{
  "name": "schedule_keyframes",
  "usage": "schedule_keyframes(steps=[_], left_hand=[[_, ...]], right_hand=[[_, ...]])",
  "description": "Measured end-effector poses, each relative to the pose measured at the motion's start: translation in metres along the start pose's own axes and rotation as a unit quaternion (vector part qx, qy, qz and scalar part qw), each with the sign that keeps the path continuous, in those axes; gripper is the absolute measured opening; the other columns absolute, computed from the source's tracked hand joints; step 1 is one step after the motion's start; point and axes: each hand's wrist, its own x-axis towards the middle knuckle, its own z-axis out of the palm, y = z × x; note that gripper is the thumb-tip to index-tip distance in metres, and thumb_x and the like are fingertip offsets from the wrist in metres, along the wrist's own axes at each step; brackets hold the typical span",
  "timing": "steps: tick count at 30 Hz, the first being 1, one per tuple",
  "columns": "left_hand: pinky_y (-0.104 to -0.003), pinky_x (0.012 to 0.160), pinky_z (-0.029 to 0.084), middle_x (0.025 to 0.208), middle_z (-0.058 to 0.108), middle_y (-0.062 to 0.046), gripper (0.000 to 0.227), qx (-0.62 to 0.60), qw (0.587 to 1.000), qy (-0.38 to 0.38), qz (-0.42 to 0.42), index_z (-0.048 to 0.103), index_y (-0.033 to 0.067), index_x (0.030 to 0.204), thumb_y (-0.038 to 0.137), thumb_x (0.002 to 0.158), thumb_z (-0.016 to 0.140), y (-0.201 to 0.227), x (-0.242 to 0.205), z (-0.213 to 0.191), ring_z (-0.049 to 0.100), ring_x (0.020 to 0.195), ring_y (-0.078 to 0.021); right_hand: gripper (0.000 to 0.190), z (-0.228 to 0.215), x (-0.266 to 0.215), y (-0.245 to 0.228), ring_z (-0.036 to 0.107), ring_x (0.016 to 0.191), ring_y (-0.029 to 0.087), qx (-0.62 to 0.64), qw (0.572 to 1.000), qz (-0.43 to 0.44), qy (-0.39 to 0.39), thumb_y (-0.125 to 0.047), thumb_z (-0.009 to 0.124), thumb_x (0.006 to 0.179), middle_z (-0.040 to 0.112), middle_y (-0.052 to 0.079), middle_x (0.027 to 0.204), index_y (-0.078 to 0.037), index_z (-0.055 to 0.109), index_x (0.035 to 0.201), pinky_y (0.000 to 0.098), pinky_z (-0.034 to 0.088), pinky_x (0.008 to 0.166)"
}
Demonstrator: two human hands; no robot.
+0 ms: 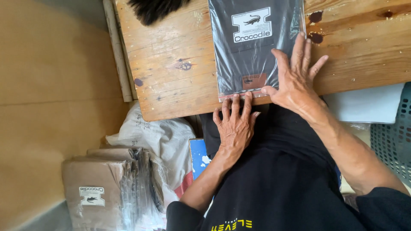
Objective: The person is preparing trousers for sale by lint-rolling them, folding them neatly, placing them into plastic bags, and applying brand labels.
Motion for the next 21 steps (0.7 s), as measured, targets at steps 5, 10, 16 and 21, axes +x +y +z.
schedule_keyframes(steps=[5, 10, 16, 21], left_hand=[[-0.05, 0.101, 0.039, 0.142, 0.059, -0.003, 0.056, -0.001, 1.0, 0.006, 0.0, 0.051, 0.0277, 0.151, 0.054, 0.102, 0.056, 0.0, 0.002, -0.002, 0.058, 0.128, -0.0274], [-0.051, 0.101, 0.038, 0.14, 0.059, -0.004, 0.058, -0.009, 1.0, 0.003, -0.003, 0.052, 0.0253, 0.149, 0.055, 0.099, 0.056, 0.004, 0.003, -0.008, 0.056, 0.127, -0.0279], [-0.052, 0.102, 0.038, 0.14, 0.057, -0.012, 0.066, -0.067, 0.998, 0.004, -0.015, 0.056, 0.0135, 0.143, 0.06, 0.097, 0.054, 0.036, 0.011, -0.016, 0.054, 0.127, -0.0334], [-0.051, 0.097, 0.043, 0.137, 0.06, -0.011, 0.066, -0.107, 0.992, 0.01, 0.061, 0.056, 0.0104, 0.144, 0.058, 0.099, 0.051, 0.061, 0.027, -0.016, 0.057, 0.122, -0.0327]], right_hand=[[0.111, -0.016, -0.013, 0.034, -0.015, 0.156, 0.053, 0.013, 0.999, 0.048, 0.002, -0.023, 0.082, 0.066, -0.026, 0.029, 0.162, -0.008, 0.031, 0.164, 0.0838, -0.016, 0.107], [0.104, -0.031, -0.021, 0.053, -0.02, 0.156, 0.044, 0.047, 0.992, 0.117, -0.013, -0.033, 0.082, 0.069, -0.023, 0.025, 0.166, -0.013, 0.033, 0.158, 0.0764, -0.017, 0.112], [0.093, -0.024, -0.028, 0.066, -0.019, 0.156, 0.042, 0.092, 0.991, 0.096, 0.004, -0.036, 0.078, 0.074, -0.015, 0.029, 0.168, -0.013, 0.034, 0.152, 0.0725, -0.018, 0.112], [0.09, -0.027, -0.03, 0.064, -0.019, 0.156, 0.041, 0.101, 0.991, 0.09, 0.005, -0.034, 0.077, 0.077, -0.015, 0.028, 0.168, -0.013, 0.032, 0.152, 0.0708, -0.019, 0.113]])
